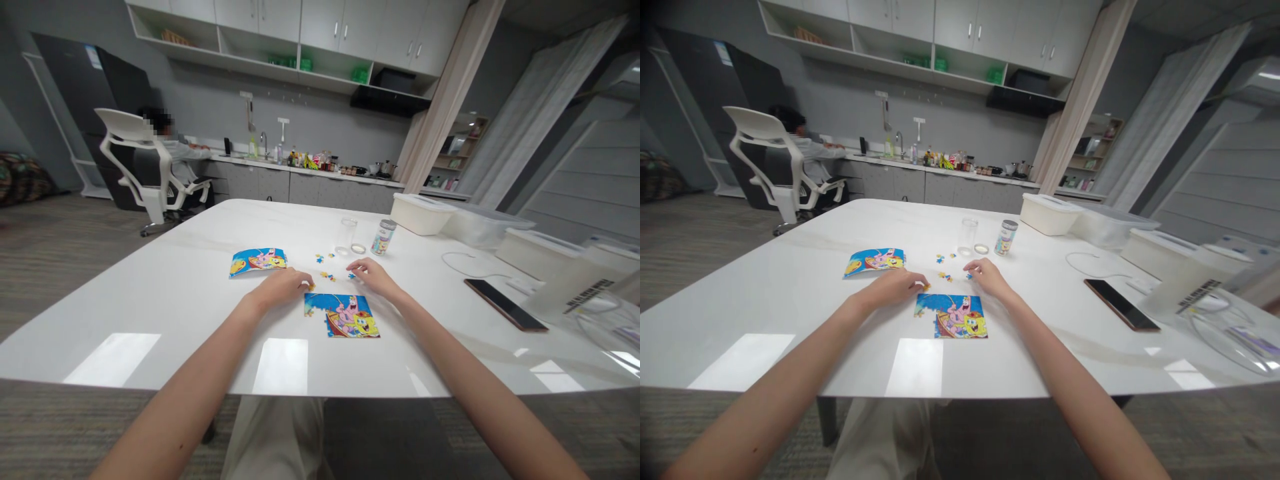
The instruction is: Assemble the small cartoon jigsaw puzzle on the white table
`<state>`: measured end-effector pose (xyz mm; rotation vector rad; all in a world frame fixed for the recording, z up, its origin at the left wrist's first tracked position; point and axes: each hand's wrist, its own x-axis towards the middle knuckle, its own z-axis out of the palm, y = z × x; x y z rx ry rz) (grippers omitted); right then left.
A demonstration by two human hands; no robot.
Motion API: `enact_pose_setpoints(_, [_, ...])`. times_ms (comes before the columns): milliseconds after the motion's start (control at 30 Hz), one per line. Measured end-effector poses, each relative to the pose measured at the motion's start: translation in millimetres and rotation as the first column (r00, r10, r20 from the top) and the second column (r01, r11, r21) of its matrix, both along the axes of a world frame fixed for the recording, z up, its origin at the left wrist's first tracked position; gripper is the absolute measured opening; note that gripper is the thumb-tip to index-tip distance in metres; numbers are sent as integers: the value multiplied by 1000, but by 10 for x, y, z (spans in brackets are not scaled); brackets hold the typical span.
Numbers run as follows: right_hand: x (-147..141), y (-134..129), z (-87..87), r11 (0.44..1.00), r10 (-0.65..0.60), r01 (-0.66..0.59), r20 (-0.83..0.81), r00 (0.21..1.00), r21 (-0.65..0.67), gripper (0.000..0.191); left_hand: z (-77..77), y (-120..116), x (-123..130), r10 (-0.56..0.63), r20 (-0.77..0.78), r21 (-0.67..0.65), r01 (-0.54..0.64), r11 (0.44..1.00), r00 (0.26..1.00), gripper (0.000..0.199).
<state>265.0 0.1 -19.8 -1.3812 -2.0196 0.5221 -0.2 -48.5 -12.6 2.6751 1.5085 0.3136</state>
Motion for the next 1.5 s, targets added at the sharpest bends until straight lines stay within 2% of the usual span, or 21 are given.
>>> enact_pose_setpoints(133, [43,13,-54,999,-26,23,62,998,47,17,-25,36,-34,38,-11,12,-38,999,999,26])
enact_pose_setpoints(300, [54,9,-94,1000,-23,23,62,998,-8,15,12,14,-50,53,-16,13,-53,999,998,25])
enact_pose_setpoints(600, [22,-31,-65,994,76,-75,12,997,-77,14,29,10,-63,42,-45,8,-41,999,998,28])
enact_pose_setpoints(700, [-5,-56,-68,994,103,-103,14,995,-46,14,46,3,-63,-5,-51,-2,5,1000,999,28])
enact_pose_setpoints(800, [-20,-77,-66,993,120,-120,39,992,-2,12,46,9,-64,4,-83,16,-3,1000,997,27])
enact_pose_setpoints(1000, [-33,-98,-78,988,153,-153,48,987,6,15,8,32,-56,22,-104,52,-17,999,994,27])
enact_pose_setpoints(1200, [-38,-100,-104,987,156,-157,49,987,22,13,33,11,-30,-18,-120,47,24,999,993,28])
enact_pose_setpoints(1500, [-69,-171,-108,953,254,-257,41,966,158,15,42,-11,-3,58,-115,76,-50,996,992,29])
